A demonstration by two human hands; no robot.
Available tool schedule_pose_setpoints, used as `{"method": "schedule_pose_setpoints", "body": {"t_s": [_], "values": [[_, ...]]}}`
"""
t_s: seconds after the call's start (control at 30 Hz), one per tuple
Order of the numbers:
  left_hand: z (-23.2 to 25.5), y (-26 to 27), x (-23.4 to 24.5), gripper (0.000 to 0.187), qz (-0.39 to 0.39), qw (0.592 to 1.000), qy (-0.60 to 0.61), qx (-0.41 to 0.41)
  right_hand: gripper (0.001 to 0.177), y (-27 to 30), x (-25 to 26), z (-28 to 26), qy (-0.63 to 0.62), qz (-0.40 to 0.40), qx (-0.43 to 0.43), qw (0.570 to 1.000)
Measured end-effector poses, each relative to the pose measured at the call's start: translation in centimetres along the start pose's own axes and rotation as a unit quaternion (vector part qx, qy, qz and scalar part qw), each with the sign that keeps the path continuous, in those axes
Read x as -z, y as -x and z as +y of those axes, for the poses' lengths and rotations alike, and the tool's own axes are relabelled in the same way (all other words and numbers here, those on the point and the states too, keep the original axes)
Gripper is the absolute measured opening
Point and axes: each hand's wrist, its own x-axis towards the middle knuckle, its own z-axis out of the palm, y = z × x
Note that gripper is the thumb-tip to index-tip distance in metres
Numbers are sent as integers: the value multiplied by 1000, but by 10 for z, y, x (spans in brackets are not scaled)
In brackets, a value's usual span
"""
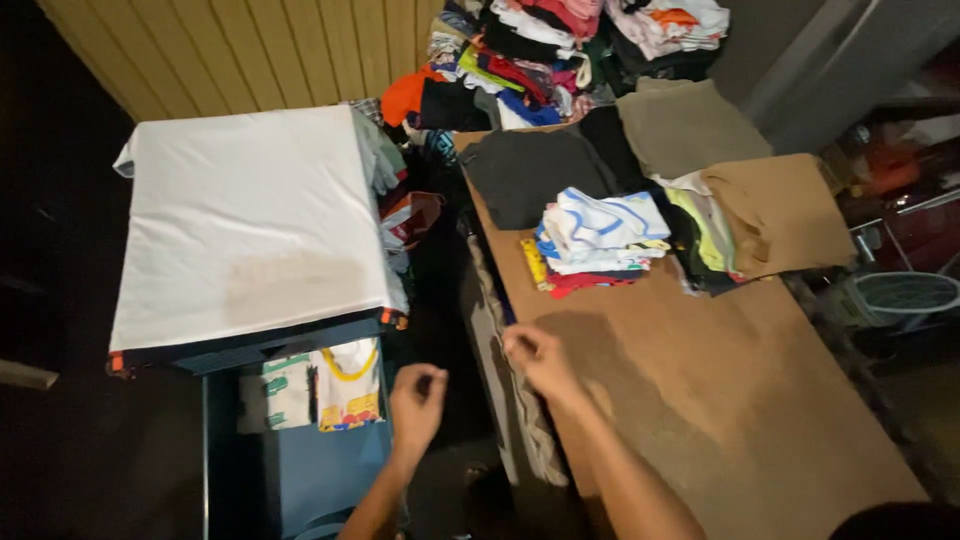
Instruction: Transfer folded clothes from a table into the drawers of a plastic storage unit.
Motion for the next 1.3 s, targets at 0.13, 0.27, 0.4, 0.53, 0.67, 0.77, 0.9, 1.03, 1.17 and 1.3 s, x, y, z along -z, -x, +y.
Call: {"method": "schedule_pose_setpoints", "body": {"t_s": [0.13, 0.27, 0.4, 0.53, 0.67, 0.77, 0.9, 1.03, 1.17, 1.3], "values": [[14, 0, -43, 17, -111, 992, -50, -38, 16, -33, 61, -7, 7, 40, -63, 997], [44, -10, -67, 28, -234, 967, -95, -28, 11, -62, 122, -29, 67, 86, 34, 993], [62, -25, -91, 36, -281, 952, -118, -32, 10, -98, 182, -40, 162, 176, 138, 961], [109, -47, -102, 44, -293, 947, -128, -38, 12, -126, 218, -55, 247, 241, 136, 929], [104, -61, -133, 59, -339, 918, -205, 3, 22, -158, 255, -35, 294, 294, 84, 906], [105, -70, -148, 75, -332, 916, -224, -33, 31, -178, 274, -14, 331, 308, 67, 889], [129, -81, -158, 89, -343, 911, -224, -40, 41, -199, 290, 16, 329, 292, -1, 898], [164, -92, -159, 96, -362, 905, -224, 3, 42, -200, 288, 7, 299, 258, -58, 917], [159, -97, -175, 99, -385, 893, -227, 50, 40, -199, 289, -3, 204, 230, -111, 945], [148, -99, -184, 99, -370, 908, -196, 24, 42, -209, 301, 11, 153, 234, -115, 953]]}}
